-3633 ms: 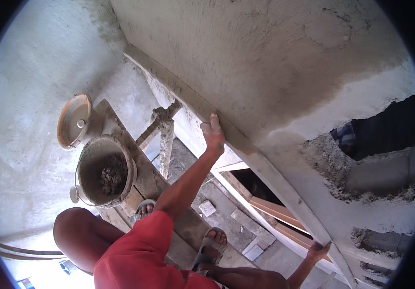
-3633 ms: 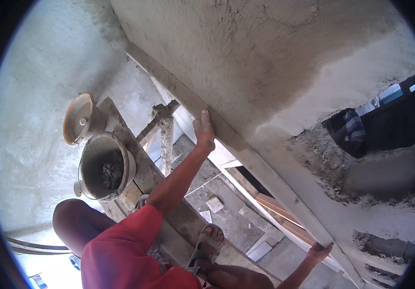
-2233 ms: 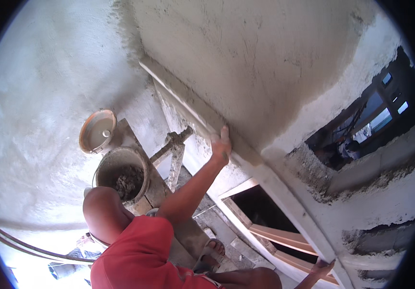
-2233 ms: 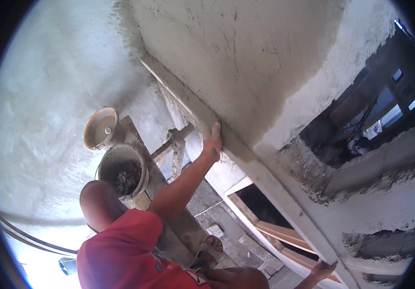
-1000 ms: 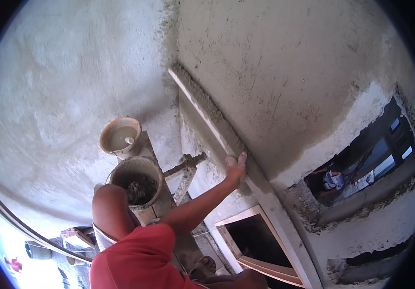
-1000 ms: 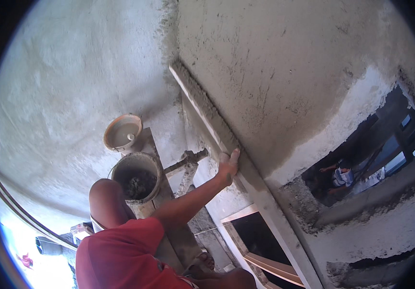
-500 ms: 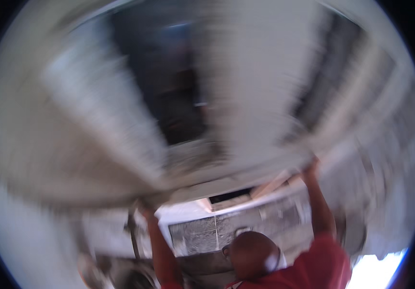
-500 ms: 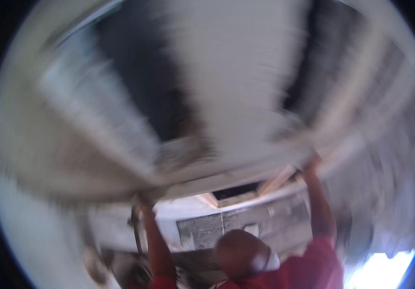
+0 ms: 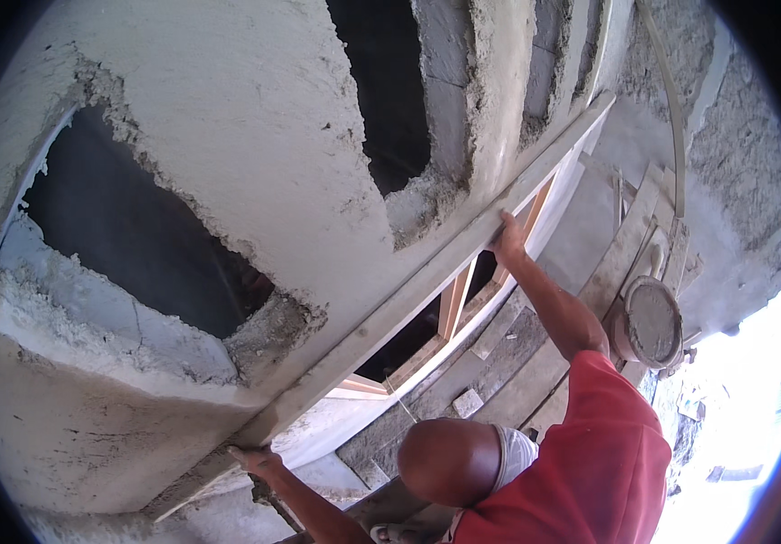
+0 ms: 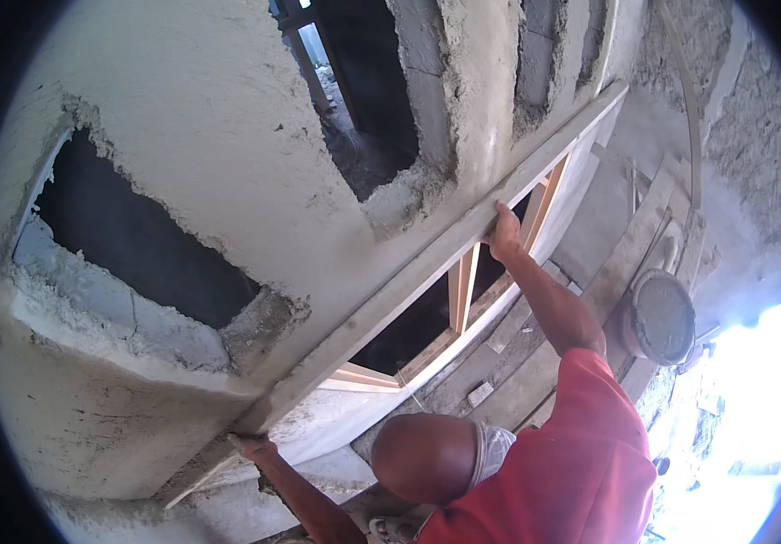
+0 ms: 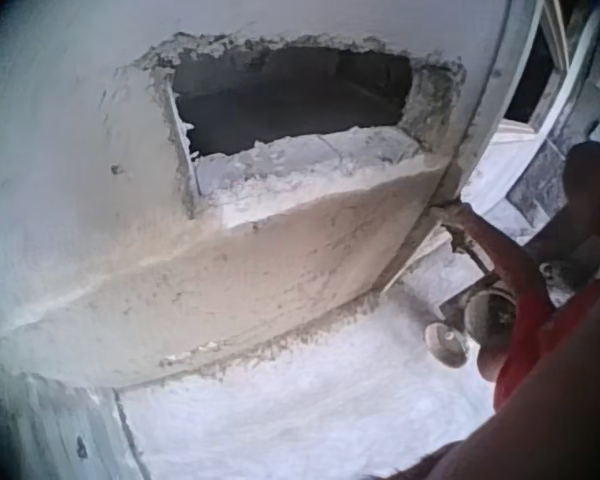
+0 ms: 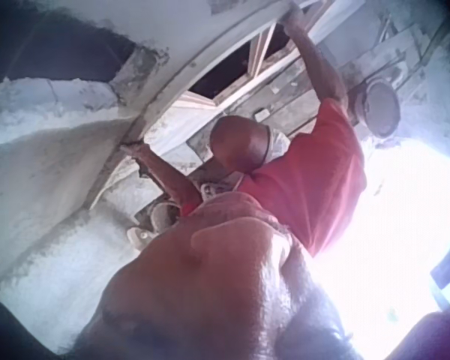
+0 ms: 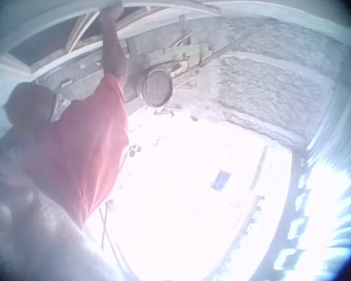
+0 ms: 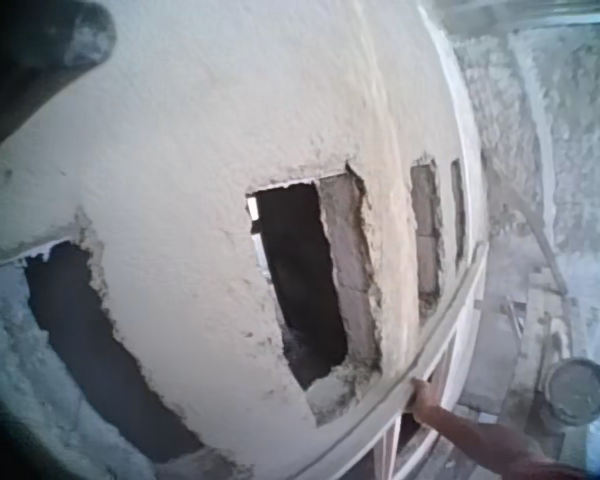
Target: The person applies plaster to a wall using a trowel and then smooths it with a long straight edge while standing on scaffolding.
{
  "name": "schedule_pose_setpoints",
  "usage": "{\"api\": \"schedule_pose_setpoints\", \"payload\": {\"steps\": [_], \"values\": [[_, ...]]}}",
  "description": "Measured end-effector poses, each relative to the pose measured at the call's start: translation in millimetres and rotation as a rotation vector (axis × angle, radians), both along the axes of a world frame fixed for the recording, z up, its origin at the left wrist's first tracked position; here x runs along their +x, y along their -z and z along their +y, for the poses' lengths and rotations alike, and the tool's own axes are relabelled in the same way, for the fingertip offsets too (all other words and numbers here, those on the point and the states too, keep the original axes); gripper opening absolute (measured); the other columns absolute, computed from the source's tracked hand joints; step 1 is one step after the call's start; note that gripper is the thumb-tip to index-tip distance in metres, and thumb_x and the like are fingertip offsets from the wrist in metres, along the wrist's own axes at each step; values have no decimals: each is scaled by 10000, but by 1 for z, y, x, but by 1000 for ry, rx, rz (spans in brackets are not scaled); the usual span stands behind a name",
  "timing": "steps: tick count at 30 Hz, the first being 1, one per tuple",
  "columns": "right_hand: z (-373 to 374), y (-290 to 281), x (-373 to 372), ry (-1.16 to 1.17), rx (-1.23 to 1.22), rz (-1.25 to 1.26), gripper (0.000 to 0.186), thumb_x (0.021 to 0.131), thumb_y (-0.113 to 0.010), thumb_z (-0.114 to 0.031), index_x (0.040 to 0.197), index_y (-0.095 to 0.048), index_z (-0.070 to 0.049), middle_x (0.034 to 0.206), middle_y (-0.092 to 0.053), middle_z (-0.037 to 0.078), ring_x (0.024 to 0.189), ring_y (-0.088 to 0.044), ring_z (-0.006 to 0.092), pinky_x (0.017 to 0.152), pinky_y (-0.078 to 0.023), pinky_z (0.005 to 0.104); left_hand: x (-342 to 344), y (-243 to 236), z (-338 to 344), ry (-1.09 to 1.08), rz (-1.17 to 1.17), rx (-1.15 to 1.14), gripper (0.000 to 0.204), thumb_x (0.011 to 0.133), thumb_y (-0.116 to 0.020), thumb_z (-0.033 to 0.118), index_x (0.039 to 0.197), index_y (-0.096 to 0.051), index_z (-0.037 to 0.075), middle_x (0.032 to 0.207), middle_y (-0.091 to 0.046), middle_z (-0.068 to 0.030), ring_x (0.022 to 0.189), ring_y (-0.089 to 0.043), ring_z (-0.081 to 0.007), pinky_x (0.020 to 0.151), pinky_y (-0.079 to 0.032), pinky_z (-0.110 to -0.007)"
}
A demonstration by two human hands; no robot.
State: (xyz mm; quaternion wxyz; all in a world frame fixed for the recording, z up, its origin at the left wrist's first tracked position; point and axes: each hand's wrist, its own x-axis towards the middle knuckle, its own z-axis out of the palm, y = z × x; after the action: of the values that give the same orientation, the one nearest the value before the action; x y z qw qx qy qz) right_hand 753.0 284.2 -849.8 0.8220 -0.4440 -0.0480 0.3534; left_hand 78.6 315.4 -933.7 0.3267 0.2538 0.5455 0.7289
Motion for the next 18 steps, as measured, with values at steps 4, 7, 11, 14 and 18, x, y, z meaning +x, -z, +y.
{"api": "schedule_pose_setpoints", "payload": {"steps": [4, 7, 11, 14, 18], "values": [[-10, -21, 49, 10, 56, -29, 533, 867, -492, -319, 1275, -371, 3, 1232, -485, 176, 1100, -514, 338, 882, -437, 531, 54, -81, -8, 24, -237, -61, 646, 916, -415, 493, 1370, -308, 45, 1369, -363, -132, 1192, -406, -287, 931, -359, -551], [1, -55, 76, 64, 6, -23, 477, 846, -553, -309, 1194, -444, -1, 1136, -530, 155, 960, -578, 289, 710, -503, 441, 51, -103, -1, 45, -218, 33, 617, 914, -453, 451, 1368, -317, 57, 1384, -352, -118, 1200, -405, -285, 951, -334, -534], [51, -91, 72, -82, 59, -268, 504, 771, -613, -127, 1225, -436, 0, 1096, -542, 139, 945, -566, 251, 733, -478, 353, 24, -120, 6, 78, -20, 124, 628, 885, -494, 445, 1355, -339, 59, 1367, -375, -111, 1225, -391, -277, 992, -315, -506], [27, -90, 51, -144, -387, -1467, 618, 720, -598, -4, 1299, -384, -19, 1177, -531, 167, 1009, -547, 268, 863, -443, 369, 15, -147, 2, -15, -49, -74, 614, 899, -442, 444, 1405, -274, 141, 1409, -335, -91, 1253, -371, -249, 990, -361, -401], [-11, -59, 168, -24, -227, -1401, 523, 753, -493, 41, 1273, -469, -9, 1119, -583, 163, 1036, -554, 283, 923, -425, 381, 61, -168, 25, -111, -157, -224, 519, 910, -448, 407, 1278, -318, 65, 1205, -395, -109, 1025, -440, -193, 832, -416, -319]]}}
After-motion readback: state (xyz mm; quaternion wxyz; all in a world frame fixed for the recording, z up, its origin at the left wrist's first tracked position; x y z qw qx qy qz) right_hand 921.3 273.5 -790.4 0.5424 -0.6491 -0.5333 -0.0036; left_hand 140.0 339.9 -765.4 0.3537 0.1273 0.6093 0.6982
